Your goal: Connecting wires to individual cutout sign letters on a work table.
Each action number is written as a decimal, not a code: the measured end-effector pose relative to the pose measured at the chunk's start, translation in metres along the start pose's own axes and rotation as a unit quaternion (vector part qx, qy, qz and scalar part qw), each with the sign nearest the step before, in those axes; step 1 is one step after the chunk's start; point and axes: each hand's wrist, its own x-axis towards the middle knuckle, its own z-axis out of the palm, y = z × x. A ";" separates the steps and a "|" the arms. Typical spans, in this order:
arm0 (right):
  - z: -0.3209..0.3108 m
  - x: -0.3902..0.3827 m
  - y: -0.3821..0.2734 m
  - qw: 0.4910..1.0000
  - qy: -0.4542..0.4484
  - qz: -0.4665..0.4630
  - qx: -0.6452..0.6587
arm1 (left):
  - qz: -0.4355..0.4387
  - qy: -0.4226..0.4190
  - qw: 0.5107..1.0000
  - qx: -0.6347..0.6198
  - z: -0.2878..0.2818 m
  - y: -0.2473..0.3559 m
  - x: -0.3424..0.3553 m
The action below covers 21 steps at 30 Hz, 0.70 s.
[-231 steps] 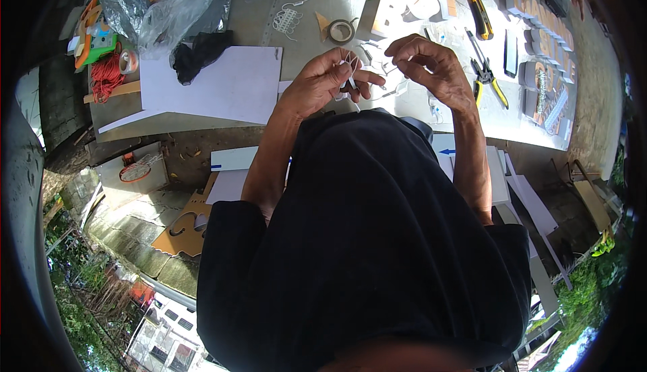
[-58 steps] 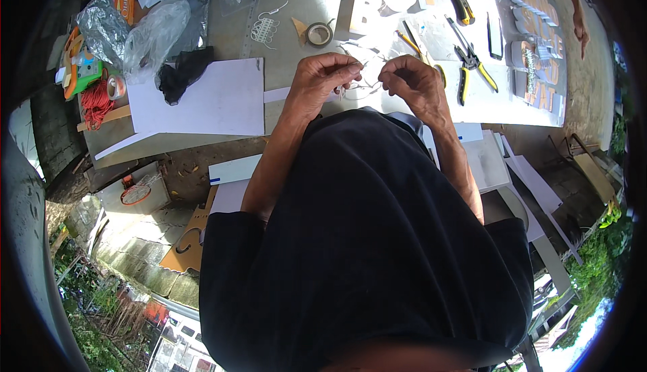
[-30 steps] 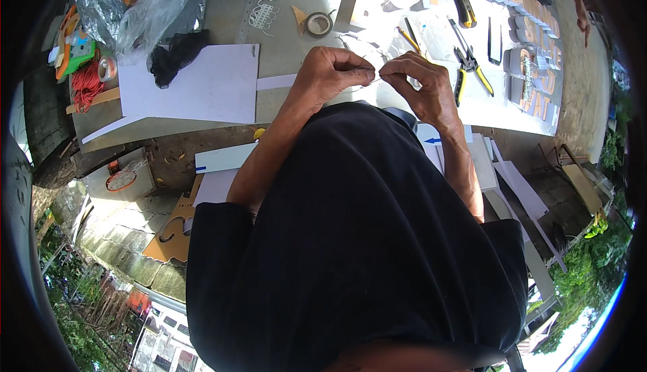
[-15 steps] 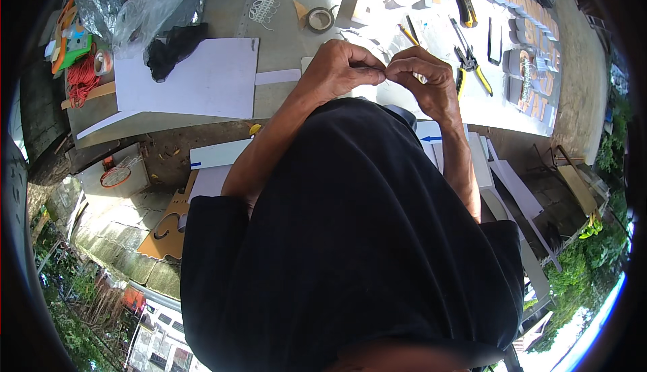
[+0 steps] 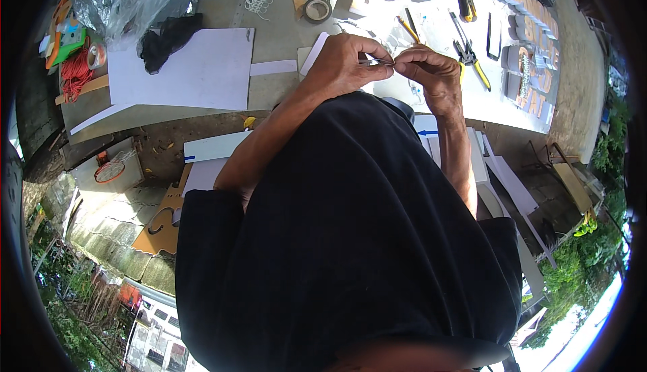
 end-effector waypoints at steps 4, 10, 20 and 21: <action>-0.001 -0.002 0.000 0.999 0.013 0.020 0.039 | -0.029 -0.025 0.998 -0.044 -0.001 -0.005 0.002; -0.003 -0.002 0.006 0.999 -0.007 0.013 0.048 | -0.018 -0.042 0.998 -0.044 0.000 -0.012 0.004; -0.002 -0.003 0.011 0.999 -0.007 0.012 0.046 | -0.026 -0.030 0.998 -0.041 0.003 -0.013 0.005; -0.001 -0.004 0.010 0.998 0.007 0.030 0.050 | -0.024 -0.028 0.999 -0.037 0.003 -0.012 0.005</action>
